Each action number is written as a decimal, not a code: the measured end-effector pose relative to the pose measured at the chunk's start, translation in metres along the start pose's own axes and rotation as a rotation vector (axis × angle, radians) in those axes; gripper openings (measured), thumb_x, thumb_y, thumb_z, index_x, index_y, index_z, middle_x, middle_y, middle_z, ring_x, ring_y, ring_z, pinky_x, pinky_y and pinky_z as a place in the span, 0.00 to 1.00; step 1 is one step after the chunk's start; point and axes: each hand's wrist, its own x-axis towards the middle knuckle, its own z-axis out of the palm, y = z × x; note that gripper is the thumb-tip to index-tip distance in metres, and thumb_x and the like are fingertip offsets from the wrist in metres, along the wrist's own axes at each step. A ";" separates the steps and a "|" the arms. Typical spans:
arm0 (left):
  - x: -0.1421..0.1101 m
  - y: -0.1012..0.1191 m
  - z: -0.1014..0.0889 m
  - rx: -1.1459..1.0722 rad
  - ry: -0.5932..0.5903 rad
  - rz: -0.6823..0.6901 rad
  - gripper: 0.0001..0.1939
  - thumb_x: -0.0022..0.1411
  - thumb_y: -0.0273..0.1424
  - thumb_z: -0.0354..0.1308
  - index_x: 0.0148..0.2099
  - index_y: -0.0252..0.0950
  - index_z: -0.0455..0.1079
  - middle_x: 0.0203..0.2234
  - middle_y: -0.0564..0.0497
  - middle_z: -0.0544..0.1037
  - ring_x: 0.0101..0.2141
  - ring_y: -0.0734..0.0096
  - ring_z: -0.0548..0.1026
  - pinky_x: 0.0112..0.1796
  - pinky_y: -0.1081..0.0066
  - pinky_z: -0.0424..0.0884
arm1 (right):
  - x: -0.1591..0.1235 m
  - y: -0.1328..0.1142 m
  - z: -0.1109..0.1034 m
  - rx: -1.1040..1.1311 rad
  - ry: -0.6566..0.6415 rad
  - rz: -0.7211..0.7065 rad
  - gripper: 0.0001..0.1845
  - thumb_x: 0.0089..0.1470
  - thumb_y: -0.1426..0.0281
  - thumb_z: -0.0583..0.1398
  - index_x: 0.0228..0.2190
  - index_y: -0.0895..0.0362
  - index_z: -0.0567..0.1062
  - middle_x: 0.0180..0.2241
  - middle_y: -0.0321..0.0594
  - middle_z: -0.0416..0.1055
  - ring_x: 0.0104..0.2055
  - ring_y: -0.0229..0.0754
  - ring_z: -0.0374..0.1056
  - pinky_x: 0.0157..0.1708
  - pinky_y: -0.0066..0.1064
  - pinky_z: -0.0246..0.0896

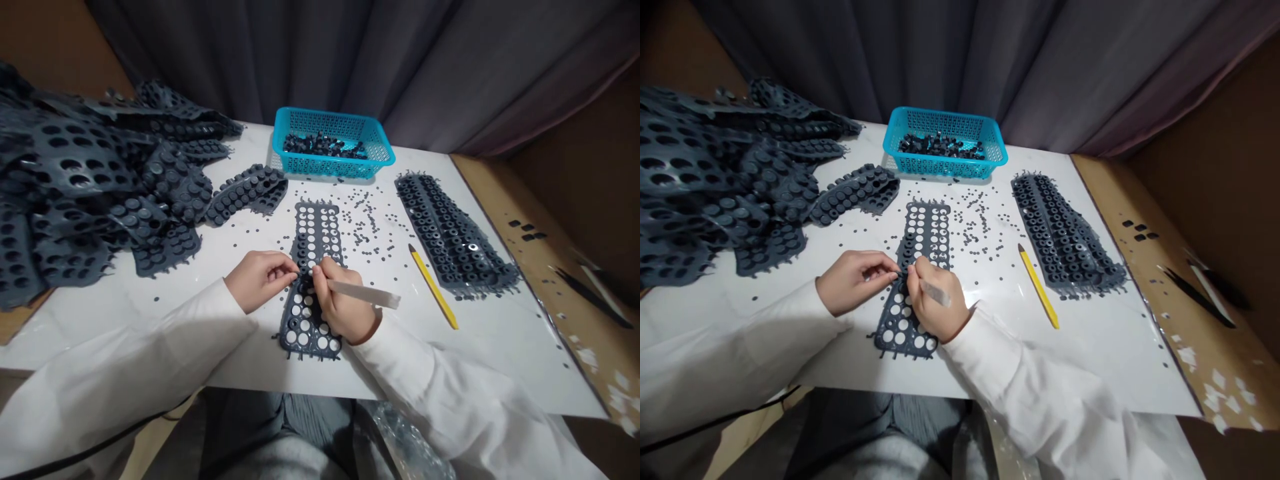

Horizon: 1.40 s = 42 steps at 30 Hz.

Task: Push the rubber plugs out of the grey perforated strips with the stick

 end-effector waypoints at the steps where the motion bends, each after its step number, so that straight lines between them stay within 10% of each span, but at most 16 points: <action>1: 0.000 0.000 0.000 -0.001 -0.008 0.011 0.08 0.56 0.31 0.55 0.34 0.33 0.73 0.24 0.52 0.75 0.22 0.78 0.67 0.25 0.79 0.62 | 0.000 0.000 0.000 0.000 0.002 -0.002 0.14 0.60 0.69 0.46 0.22 0.54 0.51 0.16 0.29 0.50 0.17 0.33 0.49 0.20 0.26 0.43; 24: 0.008 -0.003 -0.009 0.321 -0.264 0.401 0.08 0.59 0.25 0.48 0.37 0.34 0.69 0.32 0.49 0.73 0.33 0.71 0.70 0.35 0.74 0.65 | 0.000 0.002 0.000 0.001 0.028 -0.015 0.14 0.59 0.69 0.47 0.22 0.54 0.53 0.15 0.30 0.52 0.17 0.34 0.51 0.20 0.26 0.44; 42: 0.009 -0.010 -0.017 -0.149 -0.075 -0.140 0.09 0.56 0.34 0.54 0.33 0.32 0.69 0.21 0.53 0.71 0.23 0.76 0.68 0.26 0.77 0.64 | -0.002 0.004 0.000 0.005 0.036 -0.022 0.14 0.59 0.70 0.46 0.22 0.53 0.53 0.16 0.30 0.52 0.17 0.34 0.51 0.21 0.27 0.46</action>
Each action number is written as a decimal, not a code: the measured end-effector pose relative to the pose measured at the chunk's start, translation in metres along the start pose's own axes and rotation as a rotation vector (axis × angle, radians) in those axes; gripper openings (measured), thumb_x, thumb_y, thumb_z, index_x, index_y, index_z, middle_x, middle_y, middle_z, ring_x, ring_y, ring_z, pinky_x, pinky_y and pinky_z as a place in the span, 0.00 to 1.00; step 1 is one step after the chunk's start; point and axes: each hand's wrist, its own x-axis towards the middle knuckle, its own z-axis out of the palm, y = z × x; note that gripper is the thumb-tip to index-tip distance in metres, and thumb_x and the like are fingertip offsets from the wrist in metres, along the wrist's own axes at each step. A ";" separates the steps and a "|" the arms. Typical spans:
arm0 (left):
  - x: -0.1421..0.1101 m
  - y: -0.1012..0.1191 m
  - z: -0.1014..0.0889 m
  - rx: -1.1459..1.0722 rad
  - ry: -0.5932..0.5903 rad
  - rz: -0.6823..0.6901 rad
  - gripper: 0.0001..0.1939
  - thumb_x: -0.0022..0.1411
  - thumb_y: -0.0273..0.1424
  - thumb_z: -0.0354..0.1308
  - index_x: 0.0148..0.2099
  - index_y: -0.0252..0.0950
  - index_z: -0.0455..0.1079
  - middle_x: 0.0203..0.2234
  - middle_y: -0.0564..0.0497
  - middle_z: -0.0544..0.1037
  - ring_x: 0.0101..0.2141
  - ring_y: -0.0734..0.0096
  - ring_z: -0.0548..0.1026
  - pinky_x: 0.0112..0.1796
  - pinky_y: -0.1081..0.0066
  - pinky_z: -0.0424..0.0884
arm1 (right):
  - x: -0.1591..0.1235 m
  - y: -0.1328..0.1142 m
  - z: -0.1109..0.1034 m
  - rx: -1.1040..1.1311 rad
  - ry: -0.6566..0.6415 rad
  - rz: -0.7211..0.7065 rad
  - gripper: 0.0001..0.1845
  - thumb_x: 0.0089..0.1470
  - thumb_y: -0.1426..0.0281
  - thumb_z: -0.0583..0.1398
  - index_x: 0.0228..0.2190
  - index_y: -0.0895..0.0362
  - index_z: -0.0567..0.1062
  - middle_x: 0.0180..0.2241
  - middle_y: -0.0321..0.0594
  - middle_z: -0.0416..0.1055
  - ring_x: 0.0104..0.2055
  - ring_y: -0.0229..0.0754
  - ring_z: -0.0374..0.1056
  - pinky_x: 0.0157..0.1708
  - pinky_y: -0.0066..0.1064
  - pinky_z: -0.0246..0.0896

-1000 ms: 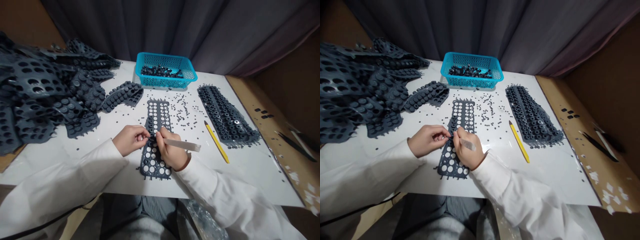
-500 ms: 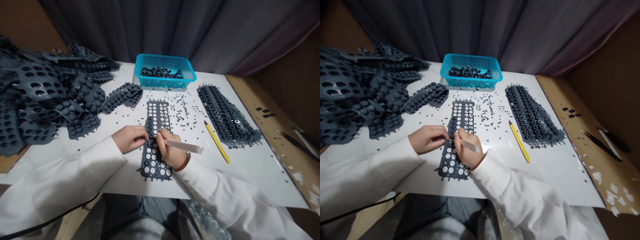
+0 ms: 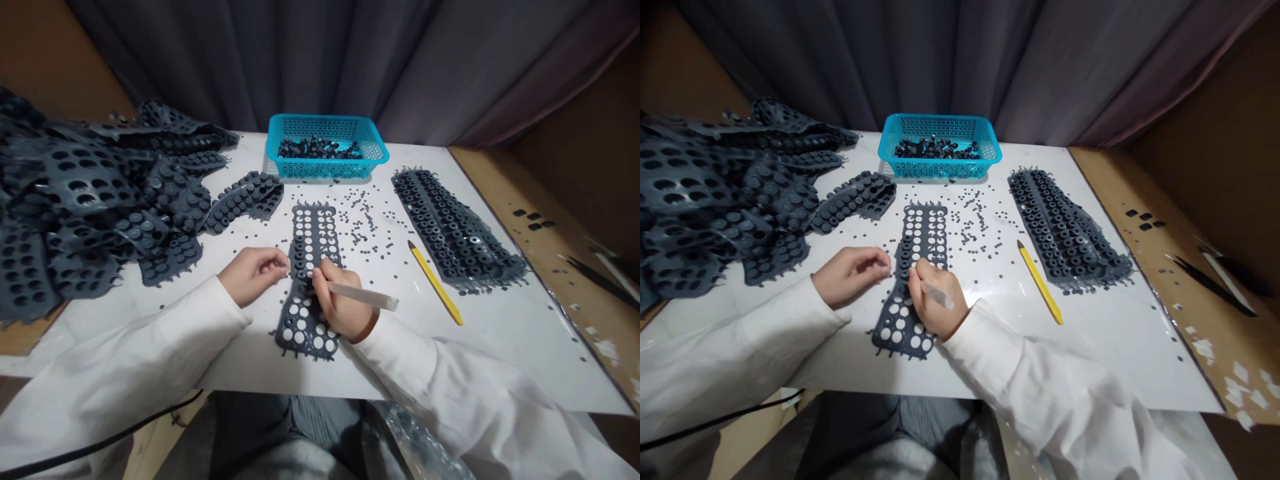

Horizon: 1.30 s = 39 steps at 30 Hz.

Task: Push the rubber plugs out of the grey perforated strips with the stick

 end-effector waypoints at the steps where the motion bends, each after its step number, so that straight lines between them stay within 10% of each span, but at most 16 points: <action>1: 0.001 -0.001 -0.001 -0.036 0.025 -0.030 0.10 0.56 0.34 0.53 0.33 0.32 0.68 0.22 0.53 0.71 0.23 0.76 0.69 0.26 0.76 0.65 | 0.000 0.000 0.000 0.012 0.002 -0.001 0.14 0.59 0.70 0.46 0.21 0.53 0.53 0.15 0.30 0.52 0.17 0.34 0.51 0.20 0.27 0.45; 15: 0.000 -0.003 0.007 -0.238 0.011 -0.082 0.16 0.52 0.38 0.61 0.39 0.30 0.71 0.21 0.53 0.70 0.22 0.78 0.65 0.23 0.77 0.62 | -0.002 0.005 -0.009 0.436 0.154 0.155 0.12 0.59 0.65 0.52 0.25 0.55 0.67 0.19 0.31 0.68 0.20 0.34 0.65 0.22 0.27 0.60; 22: -0.005 0.007 0.010 -0.694 -0.223 -0.205 0.22 0.48 0.43 0.63 0.40 0.32 0.72 0.28 0.48 0.77 0.18 0.82 0.66 0.21 0.77 0.64 | -0.001 -0.003 -0.013 0.487 0.165 0.006 0.12 0.59 0.69 0.52 0.44 0.52 0.70 0.43 0.40 0.74 0.42 0.40 0.71 0.42 0.36 0.67; 26: -0.007 0.009 0.012 -0.751 -0.293 -0.182 0.23 0.46 0.47 0.64 0.36 0.31 0.72 0.25 0.49 0.76 0.17 0.82 0.65 0.19 0.77 0.61 | -0.001 -0.008 -0.015 0.519 0.116 -0.019 0.04 0.59 0.68 0.53 0.35 0.53 0.66 0.43 0.42 0.74 0.45 0.42 0.71 0.44 0.39 0.65; 31: -0.008 0.010 0.013 -0.703 -0.342 -0.183 0.26 0.44 0.49 0.64 0.36 0.31 0.73 0.17 0.54 0.71 0.16 0.81 0.64 0.19 0.77 0.61 | -0.001 -0.011 -0.008 0.594 0.083 -0.118 0.21 0.47 0.71 0.64 0.27 0.51 0.53 0.41 0.43 0.75 0.43 0.43 0.71 0.43 0.41 0.66; 39: -0.010 0.016 0.012 -0.521 -0.341 -0.143 0.24 0.49 0.49 0.60 0.35 0.31 0.72 0.15 0.54 0.68 0.18 0.77 0.65 0.22 0.75 0.63 | -0.004 -0.014 -0.005 0.593 0.145 -0.070 0.20 0.49 0.73 0.61 0.26 0.51 0.51 0.34 0.41 0.77 0.36 0.41 0.73 0.38 0.39 0.67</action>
